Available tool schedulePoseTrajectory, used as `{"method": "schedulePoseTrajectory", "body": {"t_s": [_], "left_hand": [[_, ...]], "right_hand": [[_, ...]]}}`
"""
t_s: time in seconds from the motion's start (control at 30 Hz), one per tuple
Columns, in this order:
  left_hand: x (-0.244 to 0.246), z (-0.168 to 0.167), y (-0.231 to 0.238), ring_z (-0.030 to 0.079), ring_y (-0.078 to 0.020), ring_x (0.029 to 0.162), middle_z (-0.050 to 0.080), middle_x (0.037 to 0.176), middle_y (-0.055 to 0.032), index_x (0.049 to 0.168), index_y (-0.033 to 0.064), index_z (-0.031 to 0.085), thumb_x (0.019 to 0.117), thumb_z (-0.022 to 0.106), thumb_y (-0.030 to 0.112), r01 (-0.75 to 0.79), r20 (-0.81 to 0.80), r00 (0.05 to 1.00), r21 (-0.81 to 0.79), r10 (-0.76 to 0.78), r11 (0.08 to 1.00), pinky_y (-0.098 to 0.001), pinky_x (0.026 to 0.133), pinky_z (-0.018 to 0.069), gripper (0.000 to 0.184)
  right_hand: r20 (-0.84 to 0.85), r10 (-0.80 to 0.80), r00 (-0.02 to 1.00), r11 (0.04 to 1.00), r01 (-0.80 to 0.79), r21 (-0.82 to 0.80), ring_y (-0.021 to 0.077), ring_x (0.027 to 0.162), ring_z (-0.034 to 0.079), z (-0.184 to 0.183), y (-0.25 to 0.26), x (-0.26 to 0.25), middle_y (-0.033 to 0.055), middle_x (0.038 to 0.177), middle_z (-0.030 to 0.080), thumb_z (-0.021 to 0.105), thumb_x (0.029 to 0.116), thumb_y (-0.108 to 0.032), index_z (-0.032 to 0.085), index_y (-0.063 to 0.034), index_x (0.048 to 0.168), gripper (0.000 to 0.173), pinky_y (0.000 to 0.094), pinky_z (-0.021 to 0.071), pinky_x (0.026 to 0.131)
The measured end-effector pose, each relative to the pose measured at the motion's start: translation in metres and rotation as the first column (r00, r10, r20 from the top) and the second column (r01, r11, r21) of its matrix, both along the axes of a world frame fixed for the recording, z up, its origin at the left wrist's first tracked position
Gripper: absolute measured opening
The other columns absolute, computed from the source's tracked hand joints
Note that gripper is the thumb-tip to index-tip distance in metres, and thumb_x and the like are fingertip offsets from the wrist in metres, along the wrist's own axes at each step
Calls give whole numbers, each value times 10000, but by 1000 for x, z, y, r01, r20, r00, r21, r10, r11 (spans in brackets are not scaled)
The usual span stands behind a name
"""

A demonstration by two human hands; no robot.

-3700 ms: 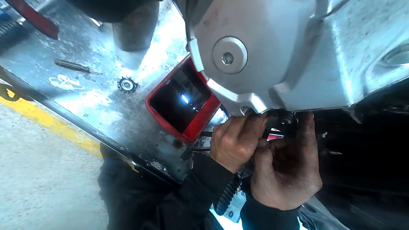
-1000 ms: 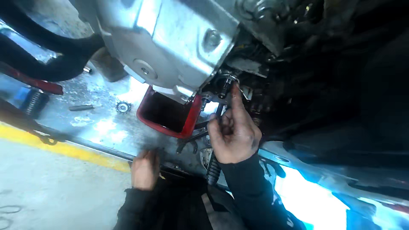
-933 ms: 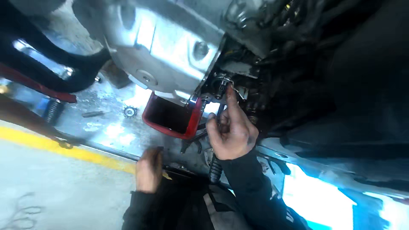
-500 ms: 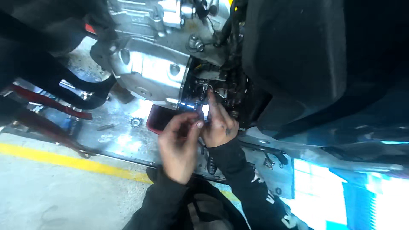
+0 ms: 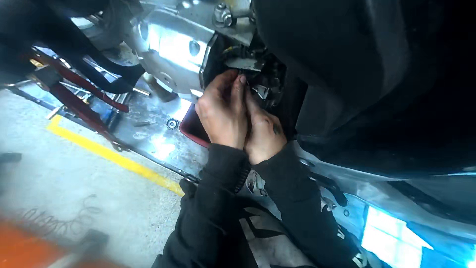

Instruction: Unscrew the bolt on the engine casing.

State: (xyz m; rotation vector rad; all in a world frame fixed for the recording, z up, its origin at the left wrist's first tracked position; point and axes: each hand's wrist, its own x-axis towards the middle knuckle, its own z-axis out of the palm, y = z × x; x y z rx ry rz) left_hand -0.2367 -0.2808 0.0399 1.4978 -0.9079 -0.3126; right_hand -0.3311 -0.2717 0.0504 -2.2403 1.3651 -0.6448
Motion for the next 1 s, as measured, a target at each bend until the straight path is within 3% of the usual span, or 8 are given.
{"method": "schedulePoseTrajectory", "body": {"t_s": [0.2,0.3,0.4,0.53,0.63,0.77,0.87,1.0], "left_hand": [[-4,-2,-5,689,-53,787,740,894,-26,1028,61,777,930,753,148,-18,59,998,-36,21,999,-222,759,582,133],[-7,-2,-6,677,-59,724,733,858,-29,1027,40,771,916,774,149,-64,-8,998,-53,64,997,-236,710,590,156],[-11,-3,-9,643,-45,637,708,777,-3,966,51,756,905,787,163,-123,-10,992,-48,123,991,-231,625,570,132],[-12,-8,-9,649,-74,697,692,818,-29,979,37,753,927,762,145,-113,61,991,-82,118,990,-243,670,571,120],[-12,-7,-8,668,-83,782,699,878,-52,1020,28,756,940,729,115,-122,225,965,-77,137,989,-234,739,570,121],[-12,-6,-6,668,-100,804,697,906,-73,1054,20,750,958,705,116,-141,305,940,-54,151,988,-239,749,563,144],[-13,-9,-8,671,-95,804,699,903,-72,1063,13,757,967,691,102,-151,277,946,-75,166,986,-232,741,564,147],[-14,-12,-9,668,-98,789,697,886,-74,1037,8,762,947,711,83,-168,279,940,-118,195,979,-235,723,563,128]], "right_hand": [[132,110,985,994,-113,13,249,1248,628,1,7,-15,185,1377,626,688,889,-42,445,15,1522,681,385,499,1075],[260,180,949,976,-204,70,141,949,669,4,28,-44,119,1200,642,662,881,-31,430,-46,1546,704,292,598,795],[440,231,868,917,-345,198,87,828,656,-5,57,-79,28,1082,646,707,895,-149,462,-109,1540,691,265,613,686],[551,148,821,809,-421,409,101,848,681,-41,92,-121,-22,1026,672,721,932,-284,526,-191,1492,600,277,630,719],[455,78,887,784,-337,521,84,852,683,-75,111,-149,-15,1020,693,728,924,-325,583,-186,1450,563,264,620,736],[276,108,955,643,-279,713,125,920,682,-112,130,-183,58,1063,701,726,915,-346,576,-91,1437,600,309,592,833],[189,139,972,476,-233,848,212,1032,678,-144,139,-204,131,1169,686,677,958,-415,534,-82,1473,630,399,558,945],[179,36,983,329,-181,927,218,1255,611,-176,148,-223,141,1374,624,623,964,-467,499,-71,1497,676,403,477,1099]]}}
